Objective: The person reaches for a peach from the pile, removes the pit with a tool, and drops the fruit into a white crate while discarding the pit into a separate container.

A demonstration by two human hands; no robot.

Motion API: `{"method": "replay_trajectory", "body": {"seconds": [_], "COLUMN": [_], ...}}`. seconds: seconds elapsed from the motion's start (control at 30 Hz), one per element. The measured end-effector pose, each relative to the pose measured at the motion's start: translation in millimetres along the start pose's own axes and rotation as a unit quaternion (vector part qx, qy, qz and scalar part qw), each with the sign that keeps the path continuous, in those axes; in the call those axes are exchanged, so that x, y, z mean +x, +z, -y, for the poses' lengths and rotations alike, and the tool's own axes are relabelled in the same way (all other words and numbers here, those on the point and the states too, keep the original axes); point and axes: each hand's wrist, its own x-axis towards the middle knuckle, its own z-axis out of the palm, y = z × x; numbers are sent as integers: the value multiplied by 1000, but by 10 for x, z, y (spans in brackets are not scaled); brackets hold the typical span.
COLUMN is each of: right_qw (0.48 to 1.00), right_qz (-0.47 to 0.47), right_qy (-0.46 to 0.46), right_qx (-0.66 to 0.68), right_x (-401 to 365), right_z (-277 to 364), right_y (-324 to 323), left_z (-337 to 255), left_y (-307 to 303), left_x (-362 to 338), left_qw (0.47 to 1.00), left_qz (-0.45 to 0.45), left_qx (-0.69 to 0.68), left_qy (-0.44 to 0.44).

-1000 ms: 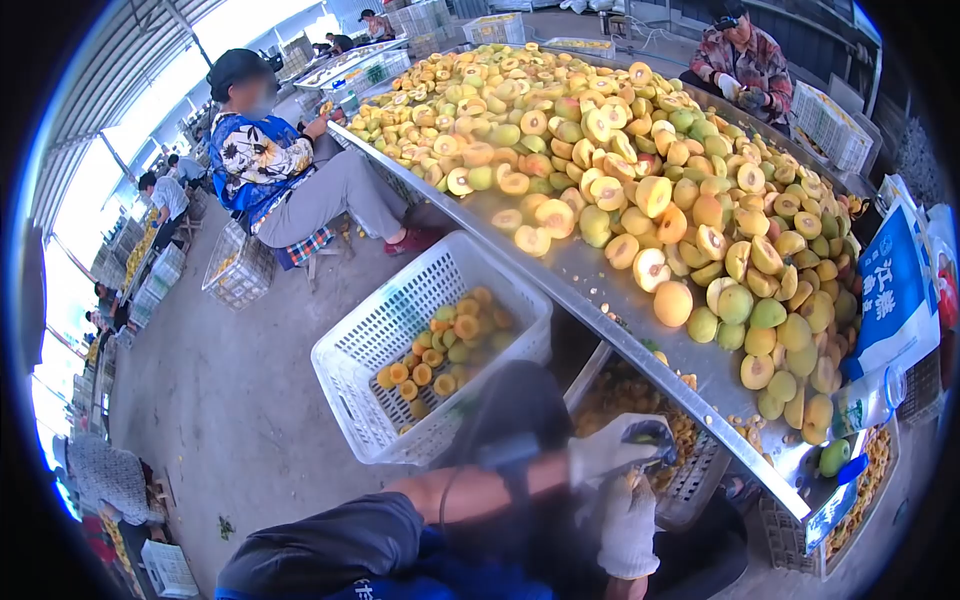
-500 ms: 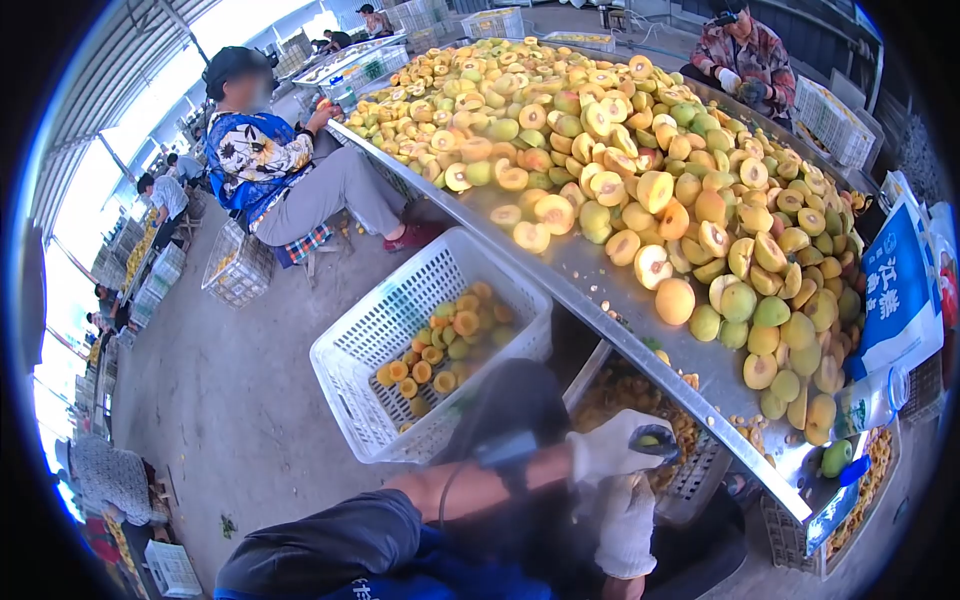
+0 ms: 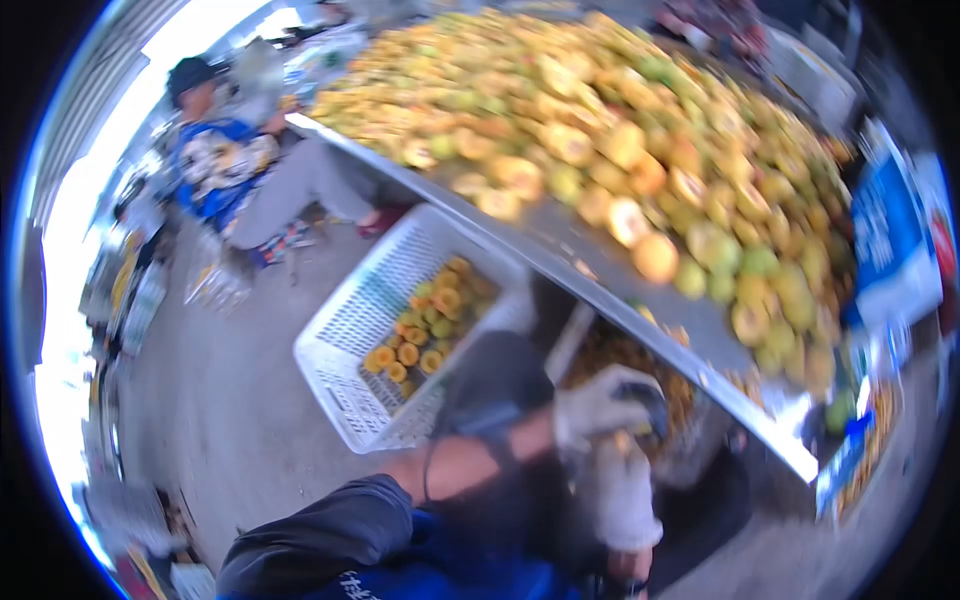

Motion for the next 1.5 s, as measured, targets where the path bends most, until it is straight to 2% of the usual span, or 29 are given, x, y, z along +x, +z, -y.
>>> {"method": "replay_trajectory", "body": {"seconds": [0.03,0.07,0.1,0.13,0.17,0.2,0.3,0.37,0.4,0.43,0.47,0.57,0.63,0.7,0.73,0.77,0.8,0.9,0.97,1.03,1.07,1.1,1.13,1.17,1.23,1.3,1.33,1.43,1.5], "right_qw": [994,990,996,986,926,863,929,947,949,957,964,982,984,994,985,990,957,829,760,750,736,721,781,835,887,894,921,950,943], "right_qz": [13,43,42,65,58,46,-12,-23,-18,-23,-29,-63,-51,-107,-135,-80,-21,59,89,106,123,139,131,122,91,46,-37,-94,-82], "right_qy": [-58,-61,-43,63,164,232,177,173,178,171,165,135,147,-16,-99,11,120,260,267,276,288,299,279,256,231,228,206,182,219], "right_qx": [-95,-123,-64,141,337,445,324,270,259,234,208,117,86,3,-39,113,262,492,586,591,601,610,543,472,390,383,328,234,236], "right_x": [-22,-26,16,82,143,165,121,102,100,100,98,123,120,51,81,57,90,114,140,105,85,82,92,94,96,110,89,82,74], "right_z": [29,55,68,80,88,101,68,32,18,7,-3,54,171,-165,-206,-196,-40,86,223,169,120,89,70,56,86,160,147,167,183], "right_y": [-27,-55,-81,-81,-79,-75,43,75,74,73,72,38,-74,229,268,255,100,-1,-183,-153,-158,-146,-98,-34,6,38,181,206,157], "left_z": [-254,-324,-277,-219,-162,-106,-47,-125,-70,-36,-10,-72,-66,16,-25,-64,-96,-281,-371,-337,-173,-174,-238,-329,-386,-340,-320,-159,-117], "left_y": [-10,-28,-53,-64,-67,-82,-30,68,74,95,158,199,162,51,48,23,-5,65,39,-41,-102,-76,-23,104,230,265,294,324,353], "left_x": [-61,-40,-12,-8,-29,-51,-94,-89,-56,-29,-25,-29,2,38,27,32,37,-92,-151,-167,-187,-213,-236,-272,-290,-281,-277,-206,-186], "left_qw": [998,996,993,993,995,997,984,946,982,997,993,994,997,997,997,996,995,995,995,996,993,987,977,983,984,983,984,983,982], "left_qz": [2,7,41,48,40,28,2,-23,-35,-50,-69,-97,-59,1,6,15,24,4,22,47,85,77,65,8,-64,-101,-122,-167,-172], "left_qx": [-52,-51,-86,-92,-81,-65,86,194,94,-8,-9,32,47,15,16,14,12,-29,-32,-7,69,98,128,110,96,81,59,15,35], "left_qy": [-32,-74,-67,-65,-43,-15,153,258,158,56,100,47,-8,-72,-76,-84,-92,-95,-89,-76,50,105,160,144,133,127,117,73,76]}}
